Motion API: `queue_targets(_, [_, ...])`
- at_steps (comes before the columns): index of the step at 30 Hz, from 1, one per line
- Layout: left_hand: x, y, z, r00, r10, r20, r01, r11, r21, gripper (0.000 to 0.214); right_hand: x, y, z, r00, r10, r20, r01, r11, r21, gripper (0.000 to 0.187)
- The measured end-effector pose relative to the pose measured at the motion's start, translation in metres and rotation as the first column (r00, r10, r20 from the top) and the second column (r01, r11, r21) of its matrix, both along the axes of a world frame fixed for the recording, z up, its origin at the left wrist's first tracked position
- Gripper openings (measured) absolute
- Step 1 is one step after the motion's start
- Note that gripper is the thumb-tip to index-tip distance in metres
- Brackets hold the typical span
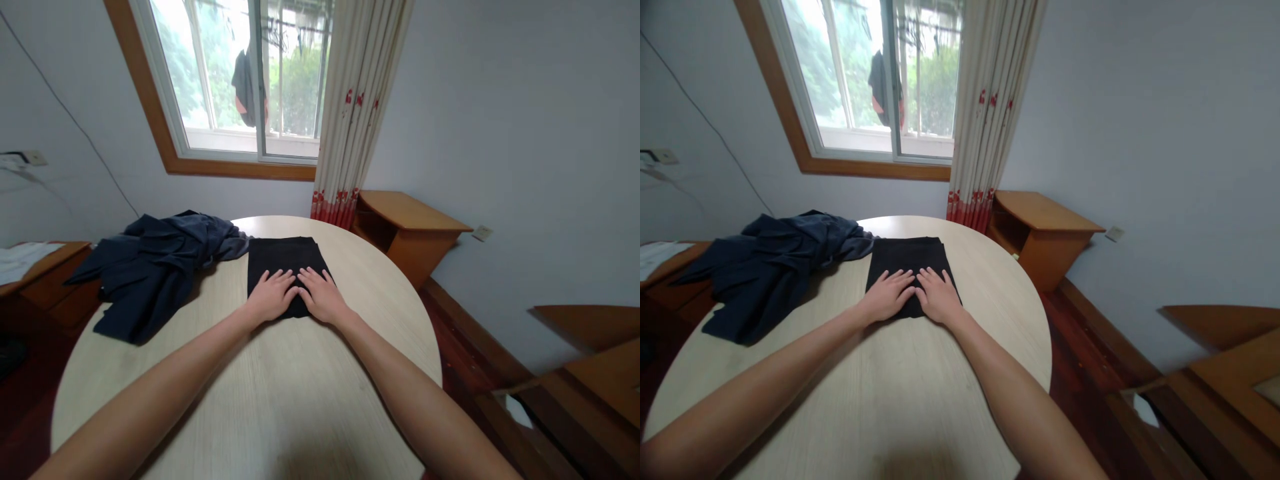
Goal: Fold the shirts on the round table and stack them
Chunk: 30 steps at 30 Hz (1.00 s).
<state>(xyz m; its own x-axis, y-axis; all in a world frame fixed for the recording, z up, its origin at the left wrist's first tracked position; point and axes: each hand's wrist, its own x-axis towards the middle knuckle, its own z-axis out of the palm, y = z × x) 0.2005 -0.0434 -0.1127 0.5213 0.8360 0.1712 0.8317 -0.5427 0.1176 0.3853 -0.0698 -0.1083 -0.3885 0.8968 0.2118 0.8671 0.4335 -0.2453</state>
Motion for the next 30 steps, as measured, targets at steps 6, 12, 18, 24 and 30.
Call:
queue_targets(6, [-0.004,-0.03,-0.02,0.999,-0.051,-0.008,0.051,0.999,0.015,0.059,0.014,0.006,-0.011,0.994,-0.048,0.097,0.058,0.993,-0.1,0.06])
queue_targets(12, [-0.047,-0.03,-0.018,0.999,-0.044,-0.004,0.044,0.997,-0.056,0.065,0.041,0.008,-0.009,0.982,-0.155,0.105,0.174,0.962,-0.208,0.066])
queue_targets(18, [-0.089,-0.032,-0.006,0.998,-0.067,-0.014,0.062,0.974,-0.219,0.082,0.059,0.012,-0.01,0.988,-0.154,0.01,0.152,0.953,-0.262,0.06])
queue_targets(24, [-0.099,-0.037,0.014,0.998,-0.055,-0.037,0.045,0.975,-0.218,0.074,0.098,0.012,-0.004,0.979,-0.079,-0.189,0.017,0.951,-0.31,0.065])
queue_targets(30, [-0.091,-0.04,0.027,0.991,-0.122,0.045,0.126,0.988,-0.094,0.036,0.102,0.007,0.001,0.946,0.043,-0.32,-0.142,0.945,-0.293,0.062])
